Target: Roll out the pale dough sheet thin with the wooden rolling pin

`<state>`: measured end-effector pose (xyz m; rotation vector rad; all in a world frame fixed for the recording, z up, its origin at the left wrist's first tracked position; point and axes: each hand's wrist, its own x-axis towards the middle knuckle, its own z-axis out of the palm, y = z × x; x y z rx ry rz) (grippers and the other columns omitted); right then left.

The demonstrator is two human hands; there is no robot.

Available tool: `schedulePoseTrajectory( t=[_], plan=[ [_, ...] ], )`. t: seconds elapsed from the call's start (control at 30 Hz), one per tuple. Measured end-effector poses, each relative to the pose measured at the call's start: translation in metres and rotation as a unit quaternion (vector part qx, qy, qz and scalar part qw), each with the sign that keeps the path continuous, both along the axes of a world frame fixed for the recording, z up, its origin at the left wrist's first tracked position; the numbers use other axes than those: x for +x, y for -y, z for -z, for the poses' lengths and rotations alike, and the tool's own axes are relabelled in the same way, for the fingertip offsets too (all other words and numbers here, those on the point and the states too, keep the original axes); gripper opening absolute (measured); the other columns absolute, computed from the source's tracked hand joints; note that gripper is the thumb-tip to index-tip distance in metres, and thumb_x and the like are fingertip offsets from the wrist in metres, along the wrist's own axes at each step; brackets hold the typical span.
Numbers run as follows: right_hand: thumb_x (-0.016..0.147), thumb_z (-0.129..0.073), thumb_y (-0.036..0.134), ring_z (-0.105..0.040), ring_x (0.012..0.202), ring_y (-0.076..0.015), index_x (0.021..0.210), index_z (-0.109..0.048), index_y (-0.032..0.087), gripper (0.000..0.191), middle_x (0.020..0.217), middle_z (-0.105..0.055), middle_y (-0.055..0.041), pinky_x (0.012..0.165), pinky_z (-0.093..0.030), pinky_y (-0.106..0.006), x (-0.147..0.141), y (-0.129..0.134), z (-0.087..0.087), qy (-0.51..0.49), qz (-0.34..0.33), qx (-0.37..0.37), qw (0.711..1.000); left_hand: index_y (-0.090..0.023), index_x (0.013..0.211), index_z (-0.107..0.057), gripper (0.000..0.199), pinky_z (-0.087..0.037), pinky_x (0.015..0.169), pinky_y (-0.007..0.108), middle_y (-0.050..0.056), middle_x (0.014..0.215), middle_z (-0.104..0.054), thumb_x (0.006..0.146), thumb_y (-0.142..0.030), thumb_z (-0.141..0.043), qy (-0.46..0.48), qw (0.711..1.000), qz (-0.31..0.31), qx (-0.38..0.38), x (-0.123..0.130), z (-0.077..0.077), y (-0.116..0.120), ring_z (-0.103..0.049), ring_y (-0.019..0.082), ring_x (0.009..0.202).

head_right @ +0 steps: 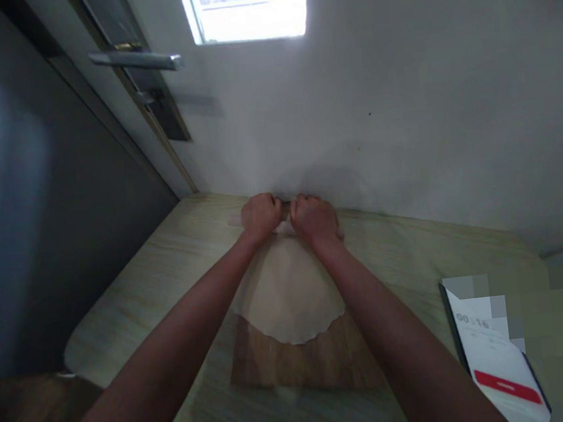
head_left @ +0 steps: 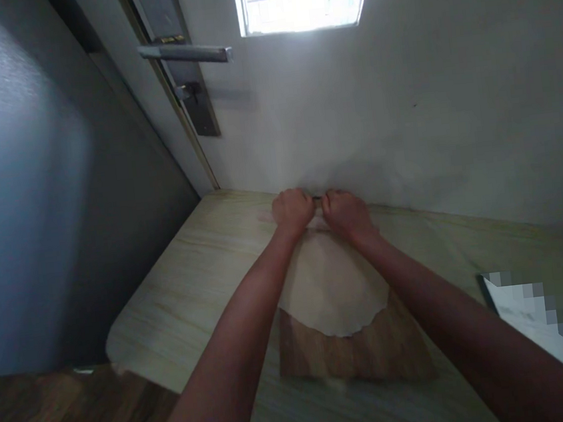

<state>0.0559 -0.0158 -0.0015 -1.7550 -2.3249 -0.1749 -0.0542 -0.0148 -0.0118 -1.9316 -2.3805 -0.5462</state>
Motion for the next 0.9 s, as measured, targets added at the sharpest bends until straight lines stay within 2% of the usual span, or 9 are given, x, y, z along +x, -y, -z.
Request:
schedulePoseTrajectory(
  t=[0.17,0.3,0.4,0.53,0.63,0.73,0.8,0.9],
  plan=[
    [0.087,-0.023,0.033,-0.052,0.096,-0.0211,0.098,-0.059,0.013,0.042,0.104,-0.059,-0.0137,0.077,-0.035,-0.033,-0.001,0.032,0.005,-0.009,-0.005,0.022,1.0,-0.012,0.091,-0.062,0.039,-0.037,0.078,0.036,0.013,0.092,-0.063,0.083,-0.03,-0.029,-0.026,0.999,0.002,0.027,0.0,0.004,0.033,-0.055,0.024,0.09],
    [0.088,-0.021,0.031,-0.05,0.1,-0.0209,0.096,-0.059,0.015,0.043,0.107,-0.059,-0.0121,0.081,-0.034,-0.034,-0.003,0.062,0.011,-0.008,-0.011,0.027,1.0,-0.012,0.101,-0.058,0.04,-0.03,0.09,0.038,0.011,0.104,-0.06,0.086,-0.029,-0.025,-0.043,0.997,0.036,0.058,-0.002,0.006,0.065,-0.049,0.022,0.102],
    [0.089,-0.022,0.03,-0.048,0.105,-0.0211,0.104,-0.056,0.014,0.04,0.111,-0.057,-0.0118,0.087,-0.031,-0.037,-0.002,0.083,0.013,-0.009,-0.026,0.042,0.999,-0.013,0.112,-0.051,0.041,-0.023,0.097,0.041,0.012,0.12,-0.051,0.087,-0.031,-0.024,-0.041,0.995,0.058,0.072,-0.005,0.006,0.088,-0.04,0.023,0.115],
    [0.089,-0.025,0.032,-0.045,0.11,-0.022,0.11,-0.052,0.013,0.039,0.122,-0.05,-0.0138,0.09,-0.03,-0.038,0.005,0.105,0.012,0.01,-0.072,0.043,0.996,-0.015,0.126,-0.038,0.044,-0.011,0.103,0.042,0.011,0.135,-0.035,0.087,-0.033,-0.027,-0.001,0.995,0.09,0.047,-0.009,0.002,0.121,-0.025,0.022,0.126],
    [0.087,-0.031,0.029,-0.046,0.109,-0.022,0.109,-0.052,0.012,0.034,0.119,-0.051,-0.0152,0.086,-0.035,-0.034,0.011,0.115,0.007,0.043,-0.122,0.025,0.991,-0.02,0.129,-0.033,0.046,-0.004,0.106,0.038,0.005,0.14,-0.026,0.085,-0.03,-0.034,0.089,0.989,0.113,0.021,-0.016,0.002,0.149,-0.013,0.017,0.131],
    [0.085,-0.037,0.022,-0.048,0.106,-0.0226,0.105,-0.052,0.015,0.026,0.115,-0.053,-0.0146,0.078,-0.04,-0.032,0.018,0.12,-0.002,0.077,-0.148,0.021,0.986,-0.019,0.126,-0.037,0.046,-0.01,0.106,0.032,0.005,0.142,-0.023,0.08,-0.024,-0.043,0.27,0.953,0.128,0.049,-0.031,0.005,0.174,-0.014,0.015,0.131],
    [0.083,-0.038,0.021,-0.054,0.095,-0.0234,0.099,-0.053,0.017,0.022,0.104,-0.058,-0.0137,0.071,-0.042,-0.032,0.027,0.122,-0.007,0.074,-0.131,0.011,0.989,-0.018,0.118,-0.045,0.043,-0.017,0.104,0.029,0.008,0.136,-0.033,0.075,-0.02,-0.05,0.372,0.922,0.082,0.072,-0.043,0.006,0.186,-0.025,0.016,0.127],
    [0.084,-0.037,0.028,-0.059,0.079,-0.0224,0.093,-0.052,0.019,0.02,0.089,-0.061,-0.0109,0.06,-0.041,-0.031,0.051,0.125,-0.009,-0.021,-0.074,-0.045,0.996,-0.016,0.099,-0.051,0.027,-0.037,0.09,0.03,0.01,0.105,-0.058,0.071,-0.014,-0.051,0.501,0.865,-0.012,0.033,-0.057,0.003,0.198,-0.053,0.019,0.101]
  ],
)
